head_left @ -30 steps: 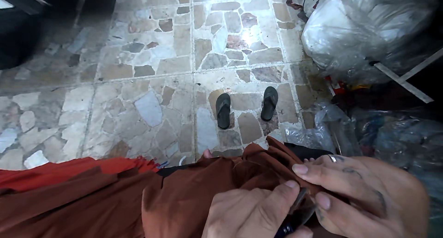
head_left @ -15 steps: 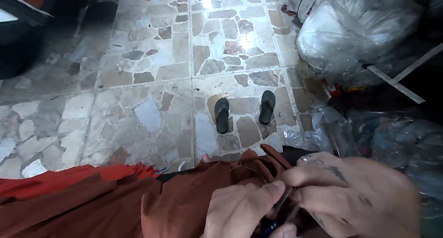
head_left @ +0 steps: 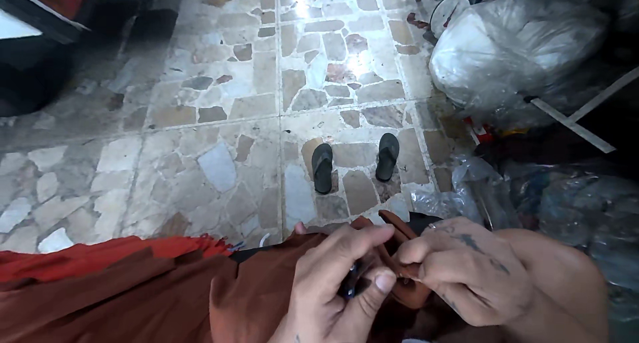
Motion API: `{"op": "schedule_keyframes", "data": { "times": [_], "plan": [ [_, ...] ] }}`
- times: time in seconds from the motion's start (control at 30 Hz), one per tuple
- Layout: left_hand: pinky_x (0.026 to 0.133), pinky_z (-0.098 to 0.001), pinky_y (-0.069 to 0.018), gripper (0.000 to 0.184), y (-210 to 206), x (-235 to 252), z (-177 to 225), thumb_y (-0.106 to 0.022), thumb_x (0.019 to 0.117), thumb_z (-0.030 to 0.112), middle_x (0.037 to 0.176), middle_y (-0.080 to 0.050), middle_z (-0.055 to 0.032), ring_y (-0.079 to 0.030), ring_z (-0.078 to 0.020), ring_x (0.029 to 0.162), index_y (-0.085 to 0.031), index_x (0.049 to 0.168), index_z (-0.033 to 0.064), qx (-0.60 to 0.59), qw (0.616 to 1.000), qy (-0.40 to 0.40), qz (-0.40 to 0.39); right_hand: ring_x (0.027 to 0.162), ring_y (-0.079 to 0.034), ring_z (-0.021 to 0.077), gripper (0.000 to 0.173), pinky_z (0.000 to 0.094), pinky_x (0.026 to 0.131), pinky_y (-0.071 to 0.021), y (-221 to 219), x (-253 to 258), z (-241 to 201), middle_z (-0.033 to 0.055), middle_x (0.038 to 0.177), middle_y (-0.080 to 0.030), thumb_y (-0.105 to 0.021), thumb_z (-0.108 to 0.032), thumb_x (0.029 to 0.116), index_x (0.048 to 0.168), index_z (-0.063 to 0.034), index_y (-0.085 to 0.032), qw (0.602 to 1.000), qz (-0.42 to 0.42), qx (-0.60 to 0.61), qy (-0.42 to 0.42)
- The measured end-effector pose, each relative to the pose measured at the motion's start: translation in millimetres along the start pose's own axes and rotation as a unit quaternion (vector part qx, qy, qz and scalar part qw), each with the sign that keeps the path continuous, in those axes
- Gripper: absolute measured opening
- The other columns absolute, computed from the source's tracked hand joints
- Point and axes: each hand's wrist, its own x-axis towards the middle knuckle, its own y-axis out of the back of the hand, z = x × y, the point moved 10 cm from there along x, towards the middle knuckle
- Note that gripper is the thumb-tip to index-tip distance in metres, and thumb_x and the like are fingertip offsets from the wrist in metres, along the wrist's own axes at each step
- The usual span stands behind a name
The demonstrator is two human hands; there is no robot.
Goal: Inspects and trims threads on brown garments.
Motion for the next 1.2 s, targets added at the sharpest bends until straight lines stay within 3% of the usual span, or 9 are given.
{"op": "schedule_keyframes", "data": {
  "times": [0.13,0.23,0.43,0.53,0.67,0.8,0.93,1.07,1.2],
  "plan": [
    [0.076,-0.0145,-0.0532,0.025,-7,0,4,-0.062,0.1040,0.024,0.096,-0.067,-0.0035,-0.063,-0.0017,0.086,-0.068,0.114,0.0015,-0.008,0.999,-0.029,-0.015,0.085,-0.068,0.0101,0.010,0.0200,0.077,-0.0567,-4,0,5,0.0099,0.090,-0.067,-0.052,-0.010,0.1047,0.098,-0.0042,-0.056,1.000,-0.005,0.020,-0.012],
    [0.076,-0.0158,-0.0536,0.021,-10,-1,3,-0.056,0.1065,0.023,0.093,-0.064,-0.0045,-0.063,-0.0035,0.085,-0.062,0.103,0.0029,0.015,0.999,-0.045,-0.026,0.085,-0.068,0.0093,0.011,0.0193,0.077,-0.0566,-6,0,7,0.0092,0.091,-0.068,-0.053,-0.012,0.1054,0.098,-0.0047,-0.056,1.000,-0.013,0.008,-0.017],
    [0.064,-0.0165,-0.0521,0.028,-12,-1,-6,-0.046,0.1102,0.029,0.089,-0.061,-0.0043,-0.060,-0.0037,0.074,-0.058,0.102,0.0046,0.035,0.998,-0.014,-0.040,0.091,-0.071,0.0102,0.017,0.0211,0.081,-0.0578,-4,1,9,0.0092,0.097,-0.074,-0.054,-0.016,0.1064,0.106,-0.0048,-0.067,0.997,-0.008,-0.076,-0.018],
    [0.065,-0.0185,-0.0557,0.031,-11,0,-12,-0.043,0.1111,0.031,0.090,-0.062,-0.0038,-0.063,-0.0044,0.074,-0.058,0.102,0.0052,0.038,0.999,0.000,-0.030,0.093,-0.066,0.0155,0.017,0.0271,0.085,-0.0555,-7,0,9,0.0093,0.097,-0.068,-0.058,-0.021,0.1054,0.108,-0.0079,-0.068,0.986,0.003,-0.165,-0.019],
    [0.066,-0.0185,-0.0536,0.033,-13,0,-18,-0.041,0.1115,0.031,0.088,-0.059,-0.0031,-0.060,-0.0039,0.075,-0.058,0.101,0.0047,0.054,0.998,0.018,-0.036,0.088,-0.065,0.0099,0.021,0.0177,0.079,-0.0541,-11,1,13,0.0090,0.091,-0.065,-0.051,-0.020,0.1081,0.105,-0.0045,-0.065,0.988,0.017,-0.142,-0.060],
    [0.053,-0.0157,-0.0508,0.031,-12,-1,-34,-0.044,0.1108,0.032,0.076,-0.057,0.0028,-0.055,0.0000,0.059,-0.058,0.100,0.0069,-0.076,0.992,0.090,-0.033,0.082,-0.061,0.0049,0.029,0.0146,0.072,-0.0506,-14,-2,29,0.0068,0.088,-0.063,-0.047,-0.023,0.1100,0.105,-0.0026,-0.067,0.992,-0.014,-0.055,-0.112],
    [0.049,-0.0150,-0.0463,0.026,-21,-5,-43,-0.050,0.1091,0.032,0.073,-0.054,0.0058,-0.051,0.0010,0.055,-0.059,0.100,0.0098,-0.258,0.952,0.148,-0.064,0.075,-0.058,0.0040,0.029,0.0151,0.067,-0.0472,-7,-1,34,0.0054,0.082,-0.061,-0.049,-0.024,0.1089,0.100,-0.0022,-0.067,0.994,-0.030,-0.021,-0.099],
    [0.050,-0.0136,-0.0458,0.023,-23,-4,-44,-0.054,0.1075,0.032,0.078,-0.057,0.0062,-0.052,0.0017,0.057,-0.062,0.102,0.0116,-0.358,0.916,0.158,-0.086,0.079,-0.057,0.0027,0.031,0.0146,0.072,-0.0473,1,-3,45,0.0047,0.083,-0.061,-0.049,-0.023,0.1089,0.098,-0.0007,-0.068,0.993,-0.033,0.013,-0.112],
    [0.054,-0.0136,-0.0462,0.025,-15,3,-40,-0.048,0.1096,0.032,0.103,-0.065,-0.0004,-0.055,0.0010,0.065,-0.061,0.108,0.0114,-0.282,0.953,0.093,-0.066,0.080,-0.060,0.0001,0.031,0.0143,0.073,-0.0505,-7,-8,61,0.0041,0.085,-0.065,-0.054,-0.024,0.1071,0.096,0.0007,-0.068,0.987,-0.022,0.077,-0.141]
  ]
}}
